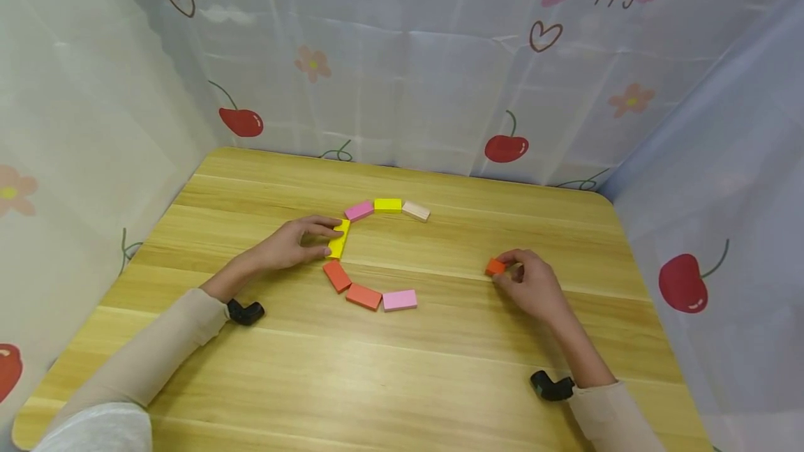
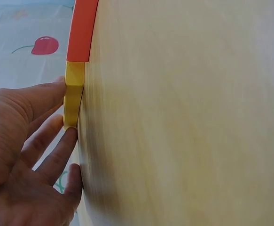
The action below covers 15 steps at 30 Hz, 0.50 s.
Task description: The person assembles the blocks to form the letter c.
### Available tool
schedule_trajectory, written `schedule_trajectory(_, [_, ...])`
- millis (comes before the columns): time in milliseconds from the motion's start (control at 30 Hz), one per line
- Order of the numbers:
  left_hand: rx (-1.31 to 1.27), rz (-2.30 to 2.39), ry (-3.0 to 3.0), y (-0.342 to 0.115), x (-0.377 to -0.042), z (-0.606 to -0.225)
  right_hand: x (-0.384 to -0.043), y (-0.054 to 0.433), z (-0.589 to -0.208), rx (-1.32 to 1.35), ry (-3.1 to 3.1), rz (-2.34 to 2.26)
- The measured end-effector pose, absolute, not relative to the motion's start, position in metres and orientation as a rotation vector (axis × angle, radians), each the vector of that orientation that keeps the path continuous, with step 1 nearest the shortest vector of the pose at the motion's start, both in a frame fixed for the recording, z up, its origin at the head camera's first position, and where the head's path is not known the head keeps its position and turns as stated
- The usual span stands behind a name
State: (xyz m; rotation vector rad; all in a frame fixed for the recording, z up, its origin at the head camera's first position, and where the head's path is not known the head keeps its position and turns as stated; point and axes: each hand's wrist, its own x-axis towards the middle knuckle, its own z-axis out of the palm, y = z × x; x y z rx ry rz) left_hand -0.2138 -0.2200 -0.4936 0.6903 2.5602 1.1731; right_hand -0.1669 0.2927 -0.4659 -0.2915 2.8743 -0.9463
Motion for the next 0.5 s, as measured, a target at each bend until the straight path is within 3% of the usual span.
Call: schedule_trajectory(500, [0.699,1.157,2.566,-0.219,-0.214,-0.493,-0.161,0.274,-0.469,-0.316,2.855,-0.957])
